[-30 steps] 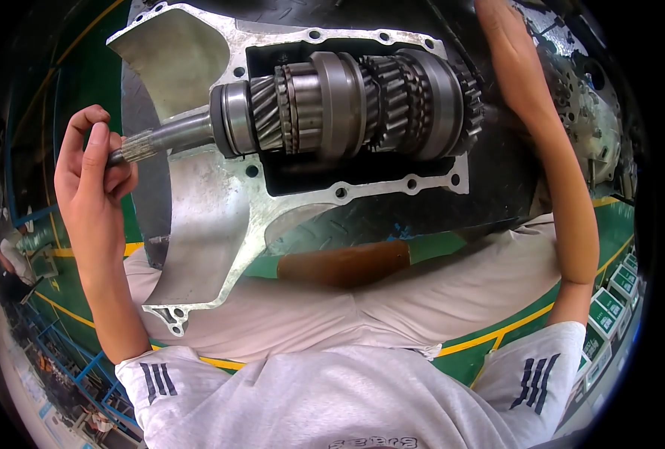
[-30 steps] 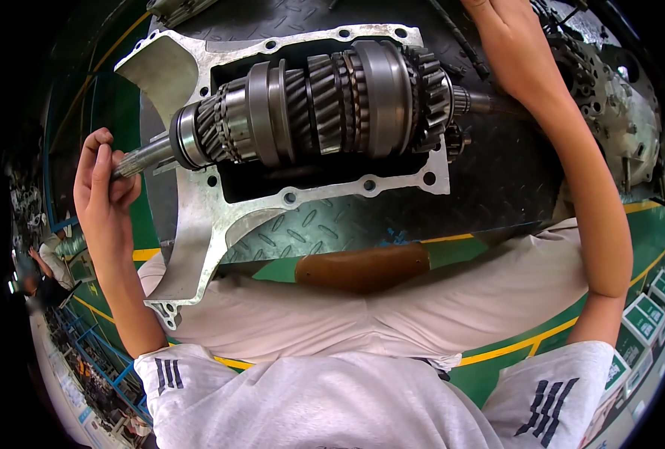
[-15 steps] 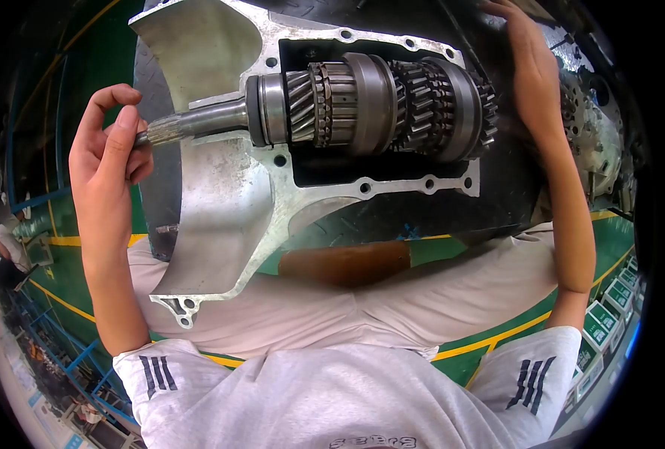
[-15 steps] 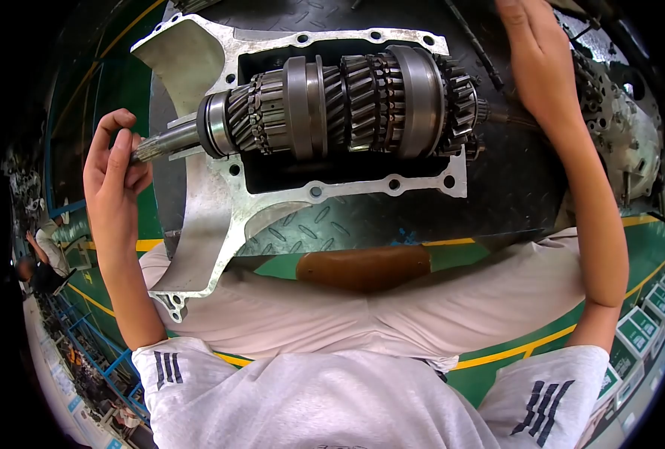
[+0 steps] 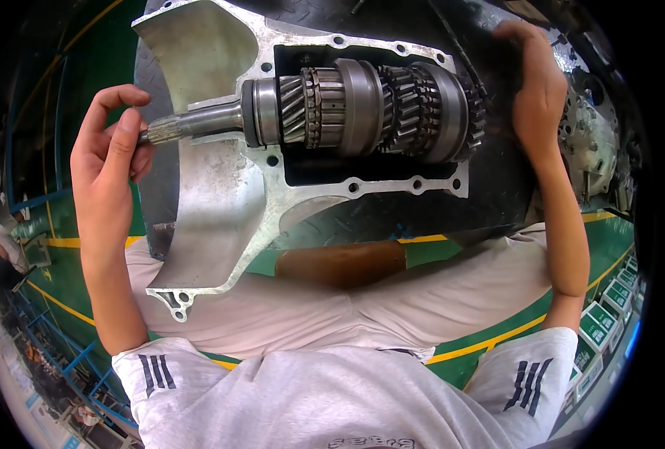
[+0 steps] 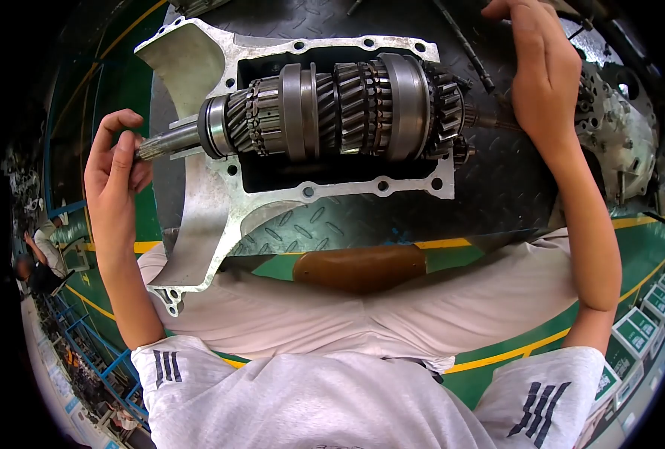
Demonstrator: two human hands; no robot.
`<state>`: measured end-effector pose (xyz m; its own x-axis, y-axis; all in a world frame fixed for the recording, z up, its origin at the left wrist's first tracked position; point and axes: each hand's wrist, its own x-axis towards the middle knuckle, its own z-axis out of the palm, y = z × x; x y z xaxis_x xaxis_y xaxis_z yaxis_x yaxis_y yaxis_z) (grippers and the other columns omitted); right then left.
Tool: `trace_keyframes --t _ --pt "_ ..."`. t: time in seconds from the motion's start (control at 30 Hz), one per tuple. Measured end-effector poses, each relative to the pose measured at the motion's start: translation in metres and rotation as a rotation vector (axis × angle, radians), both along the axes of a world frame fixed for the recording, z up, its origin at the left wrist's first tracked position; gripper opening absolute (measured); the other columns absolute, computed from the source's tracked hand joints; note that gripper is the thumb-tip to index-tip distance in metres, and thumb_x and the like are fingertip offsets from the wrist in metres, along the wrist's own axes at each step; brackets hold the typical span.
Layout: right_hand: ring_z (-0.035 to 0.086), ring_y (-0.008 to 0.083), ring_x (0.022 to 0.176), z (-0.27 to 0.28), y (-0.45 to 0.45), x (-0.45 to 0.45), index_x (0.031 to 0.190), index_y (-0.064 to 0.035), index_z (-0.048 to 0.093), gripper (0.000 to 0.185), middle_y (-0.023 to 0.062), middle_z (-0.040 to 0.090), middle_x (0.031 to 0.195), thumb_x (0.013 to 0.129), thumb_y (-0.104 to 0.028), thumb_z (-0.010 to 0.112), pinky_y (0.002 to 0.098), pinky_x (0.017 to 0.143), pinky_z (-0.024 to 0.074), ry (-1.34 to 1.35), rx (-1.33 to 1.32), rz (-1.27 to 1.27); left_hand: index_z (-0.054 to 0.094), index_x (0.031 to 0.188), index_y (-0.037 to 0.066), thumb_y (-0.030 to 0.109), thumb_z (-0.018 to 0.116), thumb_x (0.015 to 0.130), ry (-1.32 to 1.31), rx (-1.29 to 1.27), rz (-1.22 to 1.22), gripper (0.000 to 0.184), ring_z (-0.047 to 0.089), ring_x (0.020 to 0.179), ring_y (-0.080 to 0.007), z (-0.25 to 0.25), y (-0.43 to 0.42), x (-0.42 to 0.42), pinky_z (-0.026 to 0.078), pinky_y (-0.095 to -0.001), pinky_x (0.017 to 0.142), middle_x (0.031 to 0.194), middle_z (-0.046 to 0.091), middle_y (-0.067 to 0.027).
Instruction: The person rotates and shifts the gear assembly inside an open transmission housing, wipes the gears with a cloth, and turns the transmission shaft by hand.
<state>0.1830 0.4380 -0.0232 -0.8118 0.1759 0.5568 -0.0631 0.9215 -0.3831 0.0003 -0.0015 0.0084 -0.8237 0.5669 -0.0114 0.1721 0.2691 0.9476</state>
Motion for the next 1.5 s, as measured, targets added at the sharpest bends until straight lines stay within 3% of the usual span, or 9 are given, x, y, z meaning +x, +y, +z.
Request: trace_keyframes --t 0.33,0.57,0.73,0.77,0.9,1.0,1.1,1.17,1.5 --pt "0.065 0.0299 0.106 0.006 -0.002 0.017 0.110 0.0091 0.064 0.050 0.0212 0.068 0.112 0.111 -0.034 0.039 0.0372 0.097 0.0478 0.265 0.115 0.422 0.065 0.111 0.004 0.020 0.061 0.107 0.090 -0.026 0.019 0.018 0.044 0.067 -0.0027 -0.001 0.000 0.005 0.029 -0.0201 0.059 0.083 0.056 0.0043" --pt "0.064 0.0335 0.110 -0.008 -0.020 0.034 0.120 0.0019 0.065 0.043 0.0156 0.067 0.117 0.110 -0.036 0.047 0.0364 0.098 0.0481 -0.183 0.048 0.069 0.065 0.109 0.003 0.017 0.065 0.104 0.056 0.049 0.059 0.015 0.044 0.066 -0.0038 -0.004 -0.001 0.006 0.029 -0.0213 0.059 0.081 0.056 0.0040" --pt "0.053 0.0357 0.134 -0.007 -0.019 0.022 0.137 -0.0010 0.061 0.057 0.0186 0.061 0.140 0.110 -0.048 0.041 0.0398 0.114 0.0383 -0.147 0.282 0.086 0.064 0.113 0.002 0.015 0.066 0.104 0.064 0.096 0.059 0.016 0.042 0.066 -0.0035 -0.006 -0.004 0.004 0.028 -0.0217 0.059 0.080 0.055 0.0036" --pt "0.036 0.0345 0.152 -0.005 -0.016 0.024 0.153 -0.0081 0.051 0.071 0.0160 0.045 0.161 0.108 -0.058 0.027 0.0453 0.127 0.0229 -0.293 0.282 0.033 0.064 0.113 0.002 0.015 0.066 0.104 0.064 0.096 0.059 0.016 0.042 0.066 -0.0035 -0.007 -0.004 0.004 0.028 -0.0217 0.059 0.080 0.055 0.0036" --pt "0.034 0.0347 0.155 -0.015 -0.027 0.016 0.156 -0.0098 0.048 0.078 0.0151 0.043 0.163 0.106 -0.064 0.021 0.0469 0.128 0.0192 -0.300 0.320 -0.005 0.061 0.119 0.002 0.017 0.063 0.106 0.055 0.114 0.014 0.019 0.039 0.067 -0.0048 -0.007 -0.010 0.001 0.029 -0.0226 0.061 0.089 0.055 0.0023" --pt "0.062 0.0331 0.112 -0.031 -0.050 -0.005 0.113 0.0029 0.068 0.059 0.0210 0.069 0.117 0.111 -0.049 0.040 0.0419 0.107 0.0410 0.141 0.365 -0.306 0.059 0.124 0.002 0.019 0.059 0.108 0.039 0.113 -0.016 0.022 0.037 0.070 -0.0061 -0.005 -0.012 0.001 0.031 -0.0231 0.064 0.094 0.053 0.0019" --pt "0.064 0.0328 0.106 -0.035 -0.023 0.003 0.121 0.0029 0.068 0.067 0.0200 0.070 0.112 0.107 -0.059 0.045 0.0424 0.101 0.0451 0.277 0.865 -0.318 0.060 0.125 0.001 0.018 0.060 0.108 0.049 0.173 -0.008 0.024 0.039 0.070 -0.0052 -0.003 -0.009 0.000 0.031 -0.0231 0.064 0.096 0.055 0.0016" --pt "0.031 0.0343 0.156 -0.027 -0.008 0.025 0.159 -0.0114 0.045 0.083 0.0144 0.041 0.165 0.105 -0.068 0.017 0.0493 0.129 0.0158 -0.118 0.366 -0.018 0.062 0.125 0.001 0.018 0.062 0.108 0.068 0.216 -0.009 0.024 0.040 0.070 -0.0044 -0.004 -0.009 -0.001 0.031 -0.0231 0.063 0.097 0.057 0.0013" --pt "0.034 0.0347 0.155 -0.025 -0.025 0.033 0.157 -0.0102 0.048 0.085 0.0138 0.045 0.163 0.105 -0.068 0.013 0.0509 0.128 0.0157 -0.154 0.387 -0.061 0.064 0.125 0.000 0.022 0.057 0.110 0.020 0.195 -0.029 0.027 0.039 0.071 -0.0046 -0.004 -0.007 -0.001 0.032 -0.0228 0.065 0.082 0.050 0.0038"
